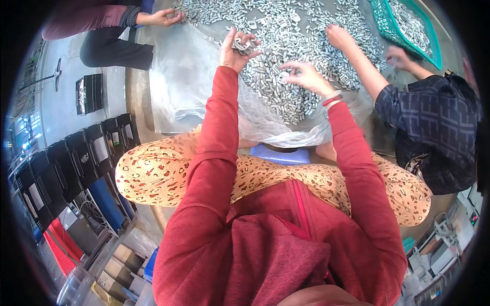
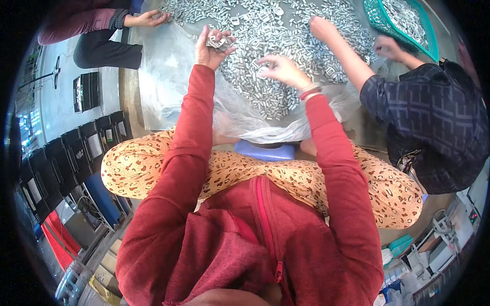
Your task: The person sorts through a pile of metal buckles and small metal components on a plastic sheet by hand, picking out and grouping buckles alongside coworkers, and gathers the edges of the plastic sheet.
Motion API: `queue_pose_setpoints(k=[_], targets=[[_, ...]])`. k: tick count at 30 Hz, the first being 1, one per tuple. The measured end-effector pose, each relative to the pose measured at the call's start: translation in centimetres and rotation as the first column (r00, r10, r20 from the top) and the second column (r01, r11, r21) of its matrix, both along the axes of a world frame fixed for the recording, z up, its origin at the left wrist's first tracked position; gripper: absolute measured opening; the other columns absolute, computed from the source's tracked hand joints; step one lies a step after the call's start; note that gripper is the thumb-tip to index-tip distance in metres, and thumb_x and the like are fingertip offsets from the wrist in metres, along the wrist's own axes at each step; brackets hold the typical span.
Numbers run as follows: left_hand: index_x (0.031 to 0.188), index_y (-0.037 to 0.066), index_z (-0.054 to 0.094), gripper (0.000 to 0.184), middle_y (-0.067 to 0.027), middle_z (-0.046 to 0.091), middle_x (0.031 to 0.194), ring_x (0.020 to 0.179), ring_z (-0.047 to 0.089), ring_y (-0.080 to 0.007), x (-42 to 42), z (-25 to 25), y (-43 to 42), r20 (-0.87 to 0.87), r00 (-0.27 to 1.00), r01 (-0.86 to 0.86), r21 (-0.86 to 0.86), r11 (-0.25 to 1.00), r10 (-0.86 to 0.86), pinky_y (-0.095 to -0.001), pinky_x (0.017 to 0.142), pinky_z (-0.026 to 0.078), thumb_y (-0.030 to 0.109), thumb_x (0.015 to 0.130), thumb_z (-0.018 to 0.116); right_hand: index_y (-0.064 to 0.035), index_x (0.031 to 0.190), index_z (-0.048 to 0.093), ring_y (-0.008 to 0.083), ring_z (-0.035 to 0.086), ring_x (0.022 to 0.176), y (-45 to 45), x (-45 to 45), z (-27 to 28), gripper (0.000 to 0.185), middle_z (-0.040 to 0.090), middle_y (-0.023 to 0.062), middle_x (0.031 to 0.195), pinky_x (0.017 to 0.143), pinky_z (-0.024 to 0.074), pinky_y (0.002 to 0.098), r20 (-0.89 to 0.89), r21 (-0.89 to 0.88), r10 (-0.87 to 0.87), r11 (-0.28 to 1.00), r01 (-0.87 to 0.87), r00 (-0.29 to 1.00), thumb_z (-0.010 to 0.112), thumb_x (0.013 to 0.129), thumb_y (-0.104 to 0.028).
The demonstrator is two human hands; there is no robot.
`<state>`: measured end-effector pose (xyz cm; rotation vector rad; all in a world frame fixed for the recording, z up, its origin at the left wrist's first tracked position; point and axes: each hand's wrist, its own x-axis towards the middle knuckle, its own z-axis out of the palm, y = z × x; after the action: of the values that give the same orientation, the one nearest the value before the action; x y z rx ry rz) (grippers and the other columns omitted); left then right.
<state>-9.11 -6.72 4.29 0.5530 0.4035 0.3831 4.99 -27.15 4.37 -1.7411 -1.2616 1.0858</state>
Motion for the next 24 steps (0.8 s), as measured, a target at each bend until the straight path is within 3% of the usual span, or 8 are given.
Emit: queue_pose_setpoints(k=[2, 7, 8, 11, 15, 19, 22, 24], targets=[[0.073, 0.009, 0.05, 0.023, -0.0063, 0.056, 0.09, 0.092, 0.058, -0.0245, 0.5, 0.5, -0.7, -0.046, 0.998, 0.044, 0.042, 0.998, -0.042, -0.0449, 0.07, 0.052, 0.029, 0.083, 0.057, -0.0131, 0.099, 0.059, 0.0188, 0.055, 0.067, 0.1, -2.0, -1.4, 0.031, 0.058, 0.009, 0.076, 0.065, 0.0453, 0.0293, 0.465, 0.046, 0.008, 0.998, -0.033, 0.885, 0.067, 0.07, -0.022], [0.066, 0.005, 0.052, 0.015, -0.0076, 0.057, 0.075, 0.074, 0.059, -0.019, 2.5, 0.6, -3.2, -0.544, 0.835, 0.352, 0.404, 0.844, -0.088, -0.0401, 0.067, 0.053, 0.013, 0.075, 0.061, -0.0059, 0.079, 0.055, 0.0166, 0.053, 0.067, 0.5, -0.6, -2.0, 0.022, 0.056, 0.0035, 0.073, 0.063, 0.0422, 0.0311, 0.016, 0.037, -0.29, 0.956, 0.29, 0.957, 0.07, 0.069, -0.017], [0.064, 0.004, 0.052, 0.018, -0.009, 0.058, 0.072, 0.072, 0.06, -0.0201, 3.1, 0.1, -3.9, -0.669, 0.741, 0.48, 0.473, 0.739, -0.053, -0.0392, 0.068, 0.052, 0.016, 0.073, 0.062, -0.0071, 0.081, 0.054, 0.0121, 0.051, 0.061, 0.2, 0.7, -3.9, 0.02, 0.053, 0.0, 0.071, 0.05, 0.0388, 0.0265, 0.023, 0.235, -0.276, 0.936, 0.263, 0.961, 0.068, 0.074, -0.019], [0.077, 0.007, 0.058, 0.024, -0.0156, 0.06, 0.087, 0.084, 0.058, -0.0339, 3.7, -2.8, -6.6, -0.703, 0.589, 0.727, 0.676, 0.118, 0.397, -0.0452, 0.074, 0.045, 0.03, 0.069, 0.059, -0.0132, 0.087, 0.051, 0.0067, 0.047, 0.06, -1.7, 2.9, -0.7, 0.016, 0.052, 0.0012, 0.073, 0.038, 0.0271, 0.0148, -0.81, -0.191, -0.345, 0.919, 0.344, 0.474, 0.063, 0.082, -0.021], [0.09, 0.008, 0.059, 0.031, -0.0155, 0.056, 0.1, 0.097, 0.05, -0.0409, 3.8, -1.5, -9.7, -0.546, 0.547, 0.823, 0.487, -0.291, 0.634, -0.0473, 0.078, 0.043, 0.032, 0.071, 0.06, -0.0057, 0.085, 0.053, 0.0173, 0.058, 0.073, -2.9, 4.7, -0.2, 0.021, 0.059, 0.01, 0.091, 0.043, 0.0383, 0.0196, -0.92, -0.171, -0.302, 0.883, 0.437, 0.251, 0.057, 0.083, -0.026], [0.087, 0.004, 0.058, 0.024, -0.012, 0.056, 0.095, 0.09, 0.053, -0.0332, 3.2, -1.7, -8.6, -0.59, 0.599, 0.763, 0.625, -0.164, 0.541, -0.0449, 0.074, 0.047, 0.025, 0.074, 0.06, -0.0044, 0.089, 0.051, 0.0207, 0.057, 0.078, -1.5, 7.2, -2.2, 0.012, 0.057, 0.0122, 0.092, 0.044, 0.037, 0.0192, -0.912, -0.093, -0.267, 0.874, 0.478, 0.312, 0.052, 0.079, -0.01], [0.081, 0.007, 0.055, 0.011, -0.0083, 0.056, 0.088, 0.084, 0.056, -0.0232, 2.7, -1.0, -4.9, -0.69, 0.723, 0.446, 0.513, 0.734, 0.043, -0.0386, 0.064, 0.052, 0.016, 0.075, 0.057, -0.0054, 0.102, 0.051, 0.0106, 0.045, 0.059, 1.2, 9.2, -2.5, 0.027, 0.057, 0.0073, 0.087, 0.044, 0.0341, 0.0199, -0.681, -0.266, -0.495, 0.854, 0.448, 0.539, 0.058, 0.076, -0.011], [0.082, 0.01, 0.047, 0.009, -0.0087, 0.057, 0.088, 0.081, 0.058, -0.0203, 2.2, 0.2, -3.3, -0.441, 0.896, 0.135, 0.369, 0.92, 0.046, -0.0372, 0.057, 0.052, 0.006, 0.076, 0.052, -0.005, 0.105, 0.056, 0.0159, 0.053, 0.064, 2.7, 9.6, -3.9, 0.033, 0.059, 0.0066, 0.084, 0.05, 0.0425, 0.0277, -0.236, -0.361, -0.647, 0.751, 0.553, 0.725, 0.062, 0.075, -0.018]])
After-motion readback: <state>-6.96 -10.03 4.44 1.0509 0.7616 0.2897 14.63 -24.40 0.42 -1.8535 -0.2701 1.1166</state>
